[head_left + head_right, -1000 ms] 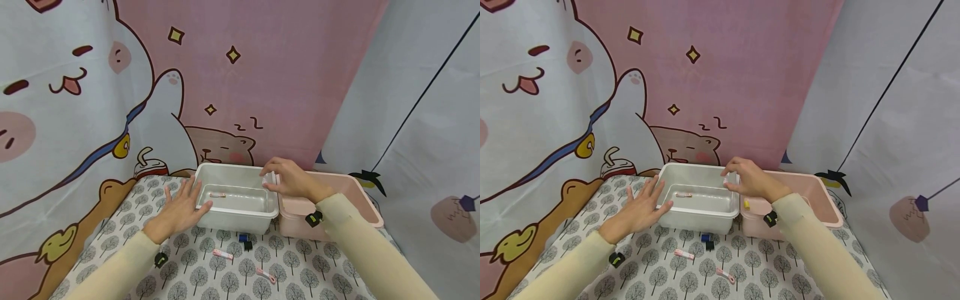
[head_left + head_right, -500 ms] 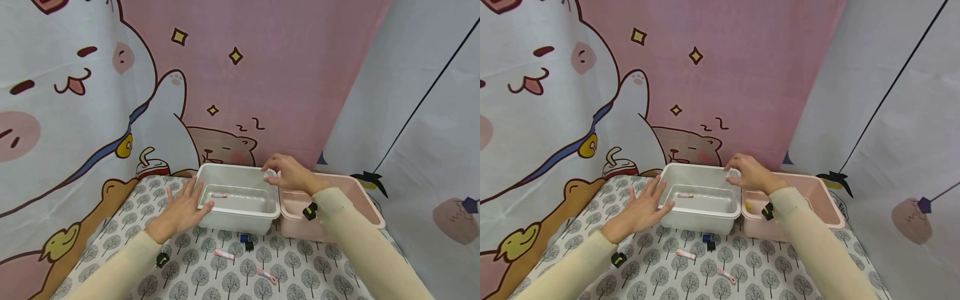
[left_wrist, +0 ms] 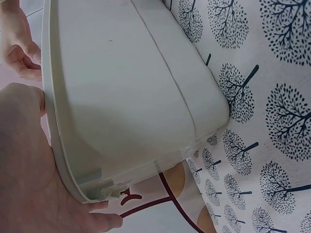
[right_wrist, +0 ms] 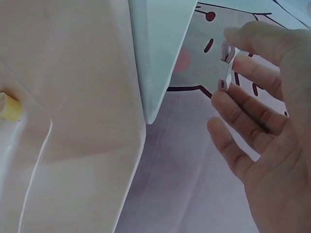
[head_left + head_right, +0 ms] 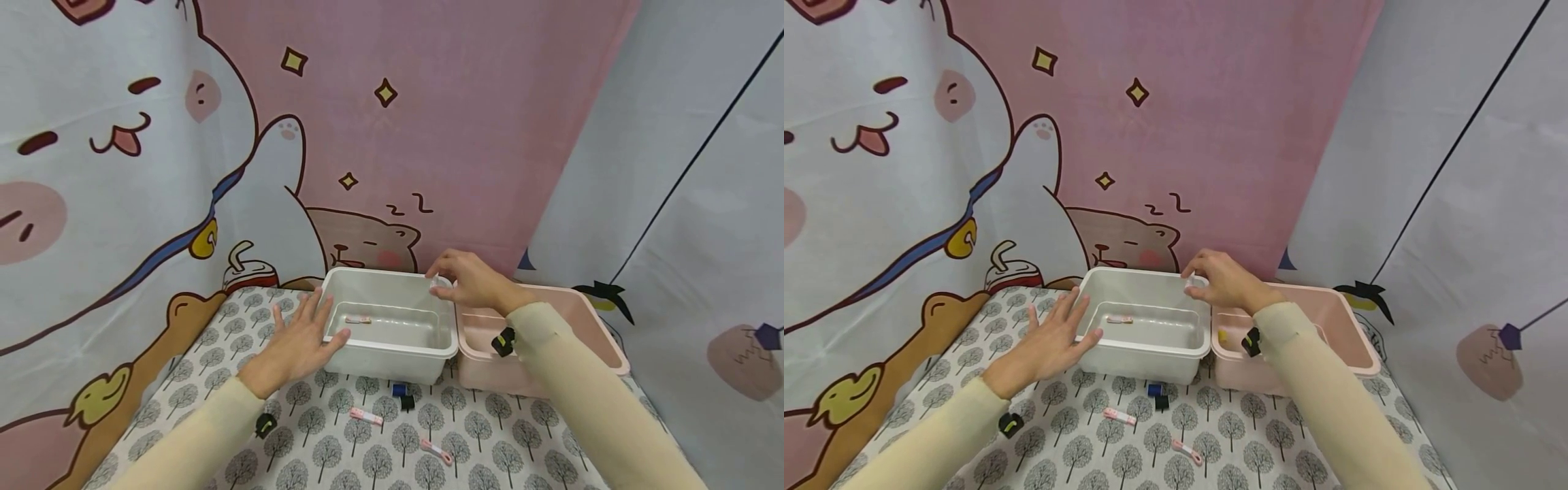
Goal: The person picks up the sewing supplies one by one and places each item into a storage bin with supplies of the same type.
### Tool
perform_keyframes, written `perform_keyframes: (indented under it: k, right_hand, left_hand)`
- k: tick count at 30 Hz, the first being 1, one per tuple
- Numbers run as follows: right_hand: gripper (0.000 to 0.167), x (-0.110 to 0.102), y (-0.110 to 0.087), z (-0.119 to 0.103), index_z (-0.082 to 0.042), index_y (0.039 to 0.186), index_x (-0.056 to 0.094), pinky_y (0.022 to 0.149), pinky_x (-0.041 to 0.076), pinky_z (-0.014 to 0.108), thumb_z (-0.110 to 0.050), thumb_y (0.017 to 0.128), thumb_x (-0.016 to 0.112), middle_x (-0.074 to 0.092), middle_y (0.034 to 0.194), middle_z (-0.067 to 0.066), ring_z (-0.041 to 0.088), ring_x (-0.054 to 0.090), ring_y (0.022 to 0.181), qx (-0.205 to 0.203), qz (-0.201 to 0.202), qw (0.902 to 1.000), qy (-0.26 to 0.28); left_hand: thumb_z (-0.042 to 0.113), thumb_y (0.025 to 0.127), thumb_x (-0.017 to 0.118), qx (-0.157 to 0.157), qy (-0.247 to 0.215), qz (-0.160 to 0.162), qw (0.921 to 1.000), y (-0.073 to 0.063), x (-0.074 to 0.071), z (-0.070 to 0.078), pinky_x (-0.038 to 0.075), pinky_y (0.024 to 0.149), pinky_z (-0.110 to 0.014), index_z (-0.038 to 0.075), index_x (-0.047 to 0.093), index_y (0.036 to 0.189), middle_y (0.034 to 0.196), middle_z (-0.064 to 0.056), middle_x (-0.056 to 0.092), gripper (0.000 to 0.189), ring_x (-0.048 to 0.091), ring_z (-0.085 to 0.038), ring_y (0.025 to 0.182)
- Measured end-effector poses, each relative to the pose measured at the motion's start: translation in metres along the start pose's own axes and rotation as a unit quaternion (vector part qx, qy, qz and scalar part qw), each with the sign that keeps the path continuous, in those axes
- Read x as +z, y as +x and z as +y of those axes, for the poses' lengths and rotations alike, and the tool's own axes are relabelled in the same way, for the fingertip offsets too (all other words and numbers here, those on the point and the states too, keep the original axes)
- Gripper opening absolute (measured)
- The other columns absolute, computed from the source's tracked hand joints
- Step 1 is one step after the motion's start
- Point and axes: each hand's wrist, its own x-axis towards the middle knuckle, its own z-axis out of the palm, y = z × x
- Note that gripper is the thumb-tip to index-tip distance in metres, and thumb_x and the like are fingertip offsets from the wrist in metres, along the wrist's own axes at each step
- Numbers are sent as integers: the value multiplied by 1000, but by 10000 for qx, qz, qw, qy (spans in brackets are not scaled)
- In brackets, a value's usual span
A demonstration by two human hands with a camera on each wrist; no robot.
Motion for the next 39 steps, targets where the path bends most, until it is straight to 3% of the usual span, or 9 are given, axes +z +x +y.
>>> perform_keyframes:
  k: [4, 7, 12, 20, 39]
  right_hand:
    - [37, 1, -3, 1, -10, 133, 86, 109, 65, 57, -24, 99, 92, 78, 140, 19, 36, 76, 123, 257, -210, 9994, -18]
    - [53, 3, -6, 0, -11, 144, 81, 125, 56, 65, -30, 97, 95, 70, 155, 23, 46, 68, 144, 481, -381, 9981, -50]
    - [59, 4, -12, 0, -13, 150, 78, 130, 51, 71, -34, 98, 94, 61, 167, 26, 51, 61, 154, 670, -432, 9967, -125]
    - [57, 6, -21, 0, -15, 150, 78, 126, 51, 78, -36, 98, 92, 61, 167, 26, 50, 61, 154, 681, -398, 9968, -162]
    - [57, 10, -42, -6, -12, 148, 79, 123, 56, 70, -31, 97, 95, 68, 156, 24, 48, 66, 144, 334, -80, 9994, 30]
  left_hand:
    - [76, 119, 35, -10, 1, -9, 10000, 1, 1, 0, -7, 132, -95, 6, 23, 186, 196, -20, 3, 98, 10, -53, 181]
    - [75, 119, 36, -28, -12, -20, 10000, 1, 1, 1, -7, 132, -95, 6, 24, 186, 196, -20, 3, 97, 10, -53, 181]
    - [71, 120, 40, -29, -30, 13, 10000, 1, 0, 1, -7, 132, -94, 6, 26, 185, 196, -21, 4, 94, 11, -54, 181]
    - [75, 119, 35, -23, 18, 12, 10000, 2, 2, 1, -7, 132, -94, 7, 26, 186, 196, -20, 3, 96, 11, -54, 181]
    - [74, 119, 36, -15, -4, 38, 10000, 3, 2, 1, -6, 132, -95, 7, 27, 186, 196, -22, 4, 95, 11, -54, 181]
